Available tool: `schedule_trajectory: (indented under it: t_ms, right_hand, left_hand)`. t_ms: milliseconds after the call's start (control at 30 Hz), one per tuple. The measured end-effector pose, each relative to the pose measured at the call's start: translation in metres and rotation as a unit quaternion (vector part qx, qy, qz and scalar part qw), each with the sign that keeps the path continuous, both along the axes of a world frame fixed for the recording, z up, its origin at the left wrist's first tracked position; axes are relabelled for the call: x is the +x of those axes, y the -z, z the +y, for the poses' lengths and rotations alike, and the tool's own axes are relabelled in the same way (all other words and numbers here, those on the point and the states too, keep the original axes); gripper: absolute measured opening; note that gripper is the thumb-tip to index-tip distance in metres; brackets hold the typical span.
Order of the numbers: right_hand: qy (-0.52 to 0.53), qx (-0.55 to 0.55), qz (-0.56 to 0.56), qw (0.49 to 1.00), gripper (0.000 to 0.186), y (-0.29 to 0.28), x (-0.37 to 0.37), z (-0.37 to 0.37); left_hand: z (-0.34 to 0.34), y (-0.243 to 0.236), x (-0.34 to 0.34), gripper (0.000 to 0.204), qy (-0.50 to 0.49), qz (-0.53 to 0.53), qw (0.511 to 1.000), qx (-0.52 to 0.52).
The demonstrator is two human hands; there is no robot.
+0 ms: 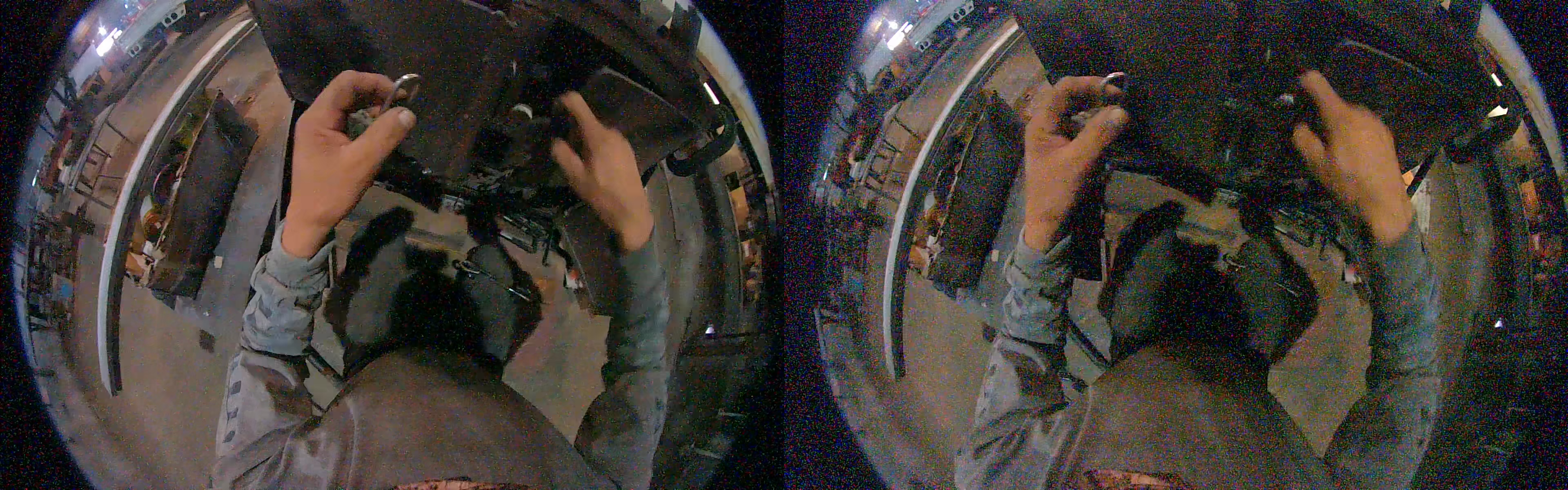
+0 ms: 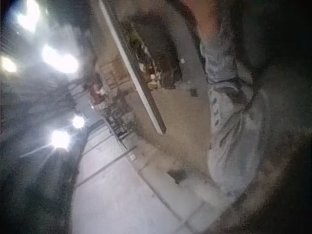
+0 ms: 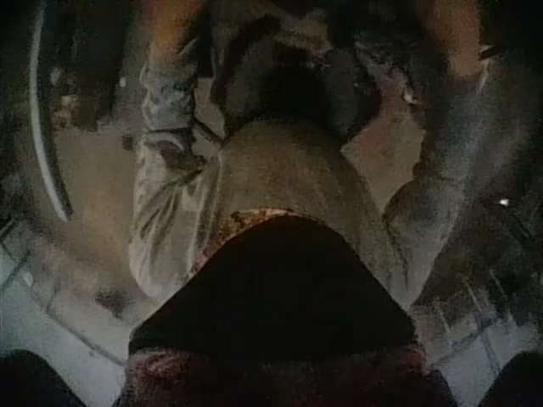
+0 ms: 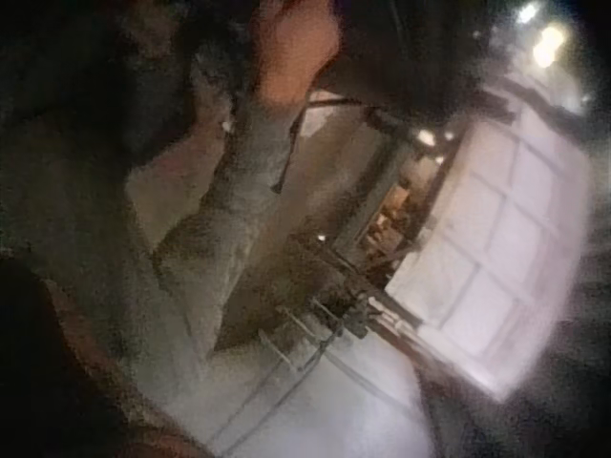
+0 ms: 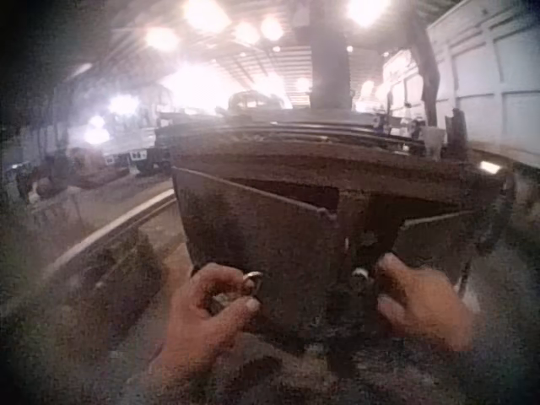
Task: The person works on the underside of a vehicle, using a wrench to tighten bolts and an angle grinder to smooth a metal surface. The person moves around the workshop to retrieve tools and continues working on the vehicle's undercarriage.
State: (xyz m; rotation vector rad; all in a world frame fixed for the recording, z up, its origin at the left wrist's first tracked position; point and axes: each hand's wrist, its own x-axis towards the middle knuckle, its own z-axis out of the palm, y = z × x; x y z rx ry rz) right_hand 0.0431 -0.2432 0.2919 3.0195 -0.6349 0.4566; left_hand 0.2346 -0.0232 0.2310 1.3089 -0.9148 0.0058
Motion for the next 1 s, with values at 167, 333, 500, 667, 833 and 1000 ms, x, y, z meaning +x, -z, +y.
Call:
schedule_trajectory:
  t_ms: [167, 333, 500, 667, 833, 1000]
  right_hand:
    - [-0.024, 0.140, -0.088, 0.986, 0.043, 0.013, -0.056, 0.054]
    - [-0.013, 0.182, -0.186, 0.965, 0.035, 0.047, -0.134, 0.055]
    - [0.091, 0.341, -0.377, 0.856, 0.029, 0.081, -0.165, 0.065]
    - [0.156, 0.324, -0.274, 0.892, 0.022, 0.103, -0.163, 0.041]
    - [0.128, 0.333, -0.296, 0.886, 0.017, 0.131, -0.144, 0.025]
    - [0.118, 0.438, -0.297, 0.840, 0.016, 0.141, -0.144, 0.005]
  left_hand:
    - [-0.010, 0.037, 0.009, 0.017, -0.033, 0.036, 0.998, 0.028]
    - [-0.038, 0.044, 0.009, 0.018, -0.040, 0.032, 0.999, -0.008]
    - [-0.093, 0.048, 0.031, 0.023, -0.071, -0.059, 0.996, 0.007]
    - [-0.154, 0.056, 0.089, 0.030, -0.048, -0.095, 0.994, -0.013]
    - [-0.160, 0.059, 0.104, 0.033, -0.021, -0.107, 0.994, 0.030]
    - [-0.140, 0.075, 0.111, 0.032, -0.016, -0.048, 0.999, 0.015]
